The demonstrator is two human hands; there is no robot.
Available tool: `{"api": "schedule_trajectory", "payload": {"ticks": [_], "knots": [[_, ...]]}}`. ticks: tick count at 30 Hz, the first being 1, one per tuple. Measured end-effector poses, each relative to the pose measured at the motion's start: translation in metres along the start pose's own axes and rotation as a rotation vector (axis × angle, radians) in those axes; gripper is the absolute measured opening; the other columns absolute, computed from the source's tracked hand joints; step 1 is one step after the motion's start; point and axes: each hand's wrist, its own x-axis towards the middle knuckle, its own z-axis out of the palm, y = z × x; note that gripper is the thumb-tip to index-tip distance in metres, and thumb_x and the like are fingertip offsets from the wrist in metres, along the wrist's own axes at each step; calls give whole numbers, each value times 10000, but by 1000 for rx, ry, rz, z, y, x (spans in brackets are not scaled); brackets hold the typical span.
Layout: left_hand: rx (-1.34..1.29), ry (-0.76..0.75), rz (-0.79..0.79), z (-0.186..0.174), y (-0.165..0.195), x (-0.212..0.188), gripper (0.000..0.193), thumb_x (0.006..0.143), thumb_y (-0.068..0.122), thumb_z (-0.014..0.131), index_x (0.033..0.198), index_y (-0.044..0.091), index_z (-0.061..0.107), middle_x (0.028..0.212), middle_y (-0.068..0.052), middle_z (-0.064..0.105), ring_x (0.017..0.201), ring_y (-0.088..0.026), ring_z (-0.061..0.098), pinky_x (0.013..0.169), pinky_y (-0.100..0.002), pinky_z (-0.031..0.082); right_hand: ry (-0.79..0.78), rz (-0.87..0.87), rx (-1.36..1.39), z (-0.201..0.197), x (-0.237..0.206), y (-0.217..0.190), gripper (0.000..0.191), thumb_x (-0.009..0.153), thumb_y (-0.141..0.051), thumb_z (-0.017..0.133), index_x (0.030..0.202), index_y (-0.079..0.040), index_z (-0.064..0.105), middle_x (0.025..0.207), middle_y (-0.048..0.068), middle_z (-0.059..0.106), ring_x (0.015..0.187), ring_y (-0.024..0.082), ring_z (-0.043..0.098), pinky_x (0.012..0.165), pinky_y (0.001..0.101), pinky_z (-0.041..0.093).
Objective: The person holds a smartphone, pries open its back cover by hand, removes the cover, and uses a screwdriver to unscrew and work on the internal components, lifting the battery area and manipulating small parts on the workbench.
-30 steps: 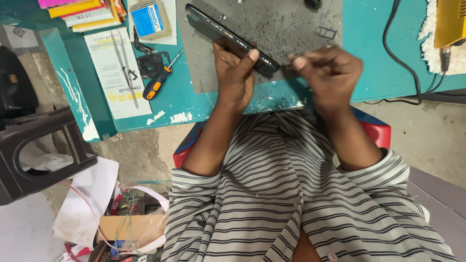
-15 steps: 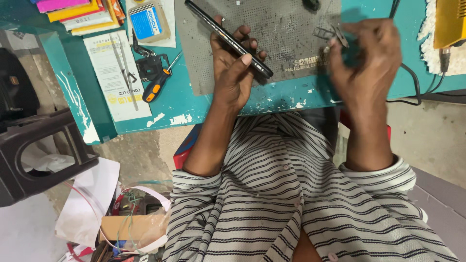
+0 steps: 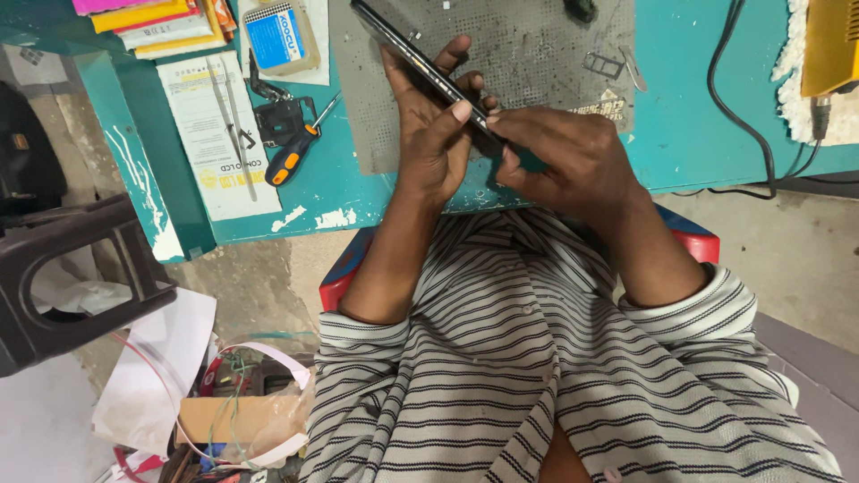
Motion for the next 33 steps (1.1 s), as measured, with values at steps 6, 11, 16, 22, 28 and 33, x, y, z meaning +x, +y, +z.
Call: {"api": "schedule_trajectory", "payload": {"ticks": [6, 11, 16, 22, 28, 33], "knots": [[-6, -7, 23, -3, -4, 0, 1157, 896, -101, 721, 1646, 439, 24, 1513, -181, 459, 1149, -233, 599, 944, -412, 581, 17, 24, -19, 11, -3, 2, 344, 940, -41, 795, 1256, 7, 668, 1238, 170, 717, 1048, 283, 765, 831, 335, 648], [-48, -7, -4, -7, -2, 2, 1106, 897, -48, 733, 1648, 414, 65, 1499, -184, 456, 1176, -256, 600, 958, -400, 576, -43, 11, -84, 15, -6, 5, 490, 881, 0, 789, 1342, -44, 629, 1319, 168, 687, 990, 267, 764, 790, 350, 647], [-82, 10, -60, -10, -1, 4, 1089, 857, 1, 746, 1611, 409, 76, 1487, -175, 445, 1178, -272, 596, 1013, -453, 595, -94, 5, -64, 20, -9, 12, 604, 887, -32, 805, 1434, -89, 556, 1418, 161, 640, 1081, 312, 743, 841, 378, 639], [-109, 3, -28, -13, 1, 9, 1070, 882, -22, 708, 1635, 450, 112, 1440, -188, 473, 1121, -267, 592, 986, -408, 577, -30, 17, 80, 33, -11, 20, 622, 922, -22, 783, 1482, -116, 527, 1444, 132, 629, 1224, 353, 710, 996, 408, 615], [-10, 96, -28, 5, 4, 5, 1095, 892, -5, 726, 1656, 364, 34, 1495, -239, 417, 1223, -342, 575, 1022, -446, 576, 62, 115, 116, 35, -8, 14, 570, 942, 18, 753, 1458, -106, 547, 1393, 160, 669, 1118, 311, 738, 932, 384, 615], [460, 104, 120, 22, 28, -3, 1231, 879, -52, 804, 1628, 348, -88, 1673, -143, 155, 1418, -365, 446, 1069, -506, 573, 24, 104, 79, 5, -8, -2, 597, 945, 4, 766, 1490, -84, 539, 1384, 163, 667, 1100, 305, 735, 924, 383, 618]]}}
